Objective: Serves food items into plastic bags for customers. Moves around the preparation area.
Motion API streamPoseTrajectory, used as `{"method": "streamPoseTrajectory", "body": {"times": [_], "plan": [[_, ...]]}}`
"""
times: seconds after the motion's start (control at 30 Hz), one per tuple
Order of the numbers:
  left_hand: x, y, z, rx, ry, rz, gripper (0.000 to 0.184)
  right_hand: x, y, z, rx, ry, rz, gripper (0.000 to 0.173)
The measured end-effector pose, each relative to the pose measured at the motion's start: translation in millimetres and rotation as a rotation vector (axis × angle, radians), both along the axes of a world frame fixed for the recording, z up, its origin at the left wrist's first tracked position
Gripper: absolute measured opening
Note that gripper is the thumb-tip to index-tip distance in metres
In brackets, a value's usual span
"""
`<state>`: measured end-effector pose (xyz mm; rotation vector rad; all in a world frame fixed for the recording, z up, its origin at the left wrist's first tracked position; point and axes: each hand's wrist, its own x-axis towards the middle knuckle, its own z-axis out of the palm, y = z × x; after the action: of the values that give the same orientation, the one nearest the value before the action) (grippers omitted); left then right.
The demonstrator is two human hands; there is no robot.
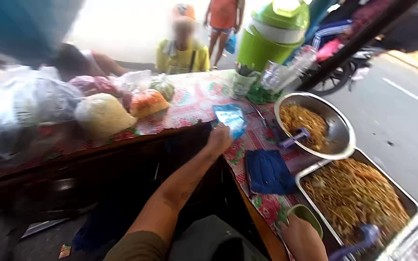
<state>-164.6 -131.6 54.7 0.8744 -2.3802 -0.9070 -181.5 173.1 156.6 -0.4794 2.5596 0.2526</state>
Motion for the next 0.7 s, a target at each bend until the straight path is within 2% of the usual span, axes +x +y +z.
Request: {"method": "streamPoseTrajectory", "body": {"times": [0.1,0.2,0.23,0.3,0.33,0.4,0.5,0.53,0.6,0.7], "plan": [[-2.2,2.1,0.6,-0.069,0.26,0.063,0.023,-13.9,2.1,9.1,-0.124,0.079,0.042,0.043],[12.0,7.7,25.5,-0.129,0.474,0.091,0.019,-22.4,-35.4,4.5,-0.488,0.08,0.235,0.045],[18.0,11.3,33.5,-0.163,0.555,0.088,0.018,-29.4,-54.8,-0.5,-0.487,0.013,0.233,0.053],[37.1,19.3,51.1,-0.23,0.671,0.066,0.017,-50.1,-87.5,-20.4,-0.333,-0.045,0.182,0.081],[52.0,23.9,60.4,-0.246,0.694,0.051,0.019,-60.2,-97.7,-31.1,-0.251,-0.05,0.153,0.089],[86.4,31.3,74.0,-0.284,0.71,0.041,0.023,-74.2,-107.7,-38.3,-0.201,-0.046,0.11,0.083],[136.6,38.7,69.9,-0.343,0.737,0.098,0.029,-77.5,-103.3,-37.8,-0.421,-0.002,0.081,0.066],[150.8,40.6,65.8,-0.356,0.741,0.126,0.029,-73.4,-101.9,-40.0,-0.519,0.071,0.122,0.06],[175.0,47.2,54.2,-0.356,0.725,0.191,0.026,-70.2,-109.0,-56.0,-0.763,0.312,0.335,0.049],[199.8,66.6,36.8,-0.346,0.674,0.284,0.028,-84.2,-148.7,-75.2,-0.788,0.507,0.594,0.051]]}}
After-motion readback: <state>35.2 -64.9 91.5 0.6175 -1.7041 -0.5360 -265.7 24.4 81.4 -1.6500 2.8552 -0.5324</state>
